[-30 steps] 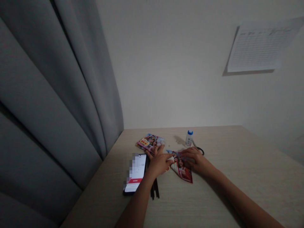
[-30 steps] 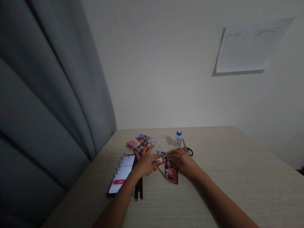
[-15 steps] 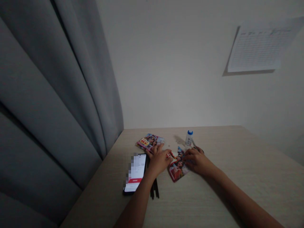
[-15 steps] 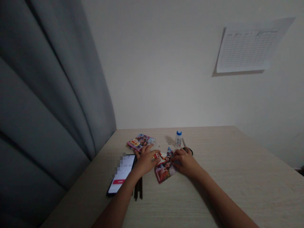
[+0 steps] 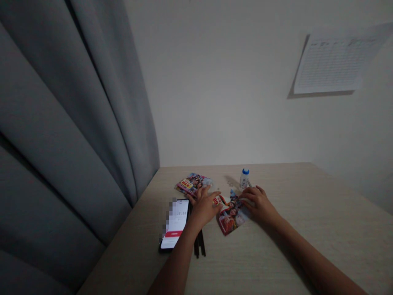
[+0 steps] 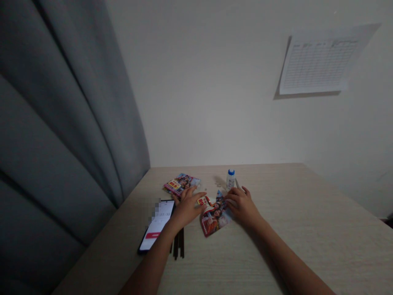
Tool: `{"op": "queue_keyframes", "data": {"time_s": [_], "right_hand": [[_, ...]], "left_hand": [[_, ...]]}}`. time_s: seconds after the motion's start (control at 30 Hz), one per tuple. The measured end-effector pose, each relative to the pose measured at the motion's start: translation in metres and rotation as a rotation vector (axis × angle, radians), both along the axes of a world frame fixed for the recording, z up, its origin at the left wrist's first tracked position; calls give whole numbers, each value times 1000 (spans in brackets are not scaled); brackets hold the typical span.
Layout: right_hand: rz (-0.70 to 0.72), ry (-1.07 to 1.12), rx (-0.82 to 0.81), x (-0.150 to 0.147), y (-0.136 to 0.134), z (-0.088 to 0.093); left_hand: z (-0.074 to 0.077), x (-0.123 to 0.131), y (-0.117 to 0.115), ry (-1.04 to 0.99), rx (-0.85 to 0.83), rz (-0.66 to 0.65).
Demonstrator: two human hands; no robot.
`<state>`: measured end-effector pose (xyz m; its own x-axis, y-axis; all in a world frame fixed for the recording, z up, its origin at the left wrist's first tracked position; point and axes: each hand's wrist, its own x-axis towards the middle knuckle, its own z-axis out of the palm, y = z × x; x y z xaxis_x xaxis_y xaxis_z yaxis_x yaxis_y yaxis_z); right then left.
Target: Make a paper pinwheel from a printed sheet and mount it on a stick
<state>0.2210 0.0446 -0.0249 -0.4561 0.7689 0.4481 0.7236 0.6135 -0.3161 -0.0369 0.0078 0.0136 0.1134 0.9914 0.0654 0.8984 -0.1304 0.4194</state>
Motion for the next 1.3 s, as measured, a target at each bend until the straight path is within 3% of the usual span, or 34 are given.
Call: {"op": "queue_keyframes", "data": {"time_s": [0.23, 0.63, 1.0, 1.3], "right_hand": [[-134, 111, 149, 8, 11, -9], [-200, 120, 169, 6, 29, -27], [-239, 58, 151, 5, 34, -25], [-242, 156, 207, 7, 30, -15]], "left_hand": [[2, -2, 0, 23, -34, 6], [0, -3, 1, 63, -32, 9], [6, -1, -3, 36, -62, 5], [10, -1, -5, 22, -88, 7]]}}
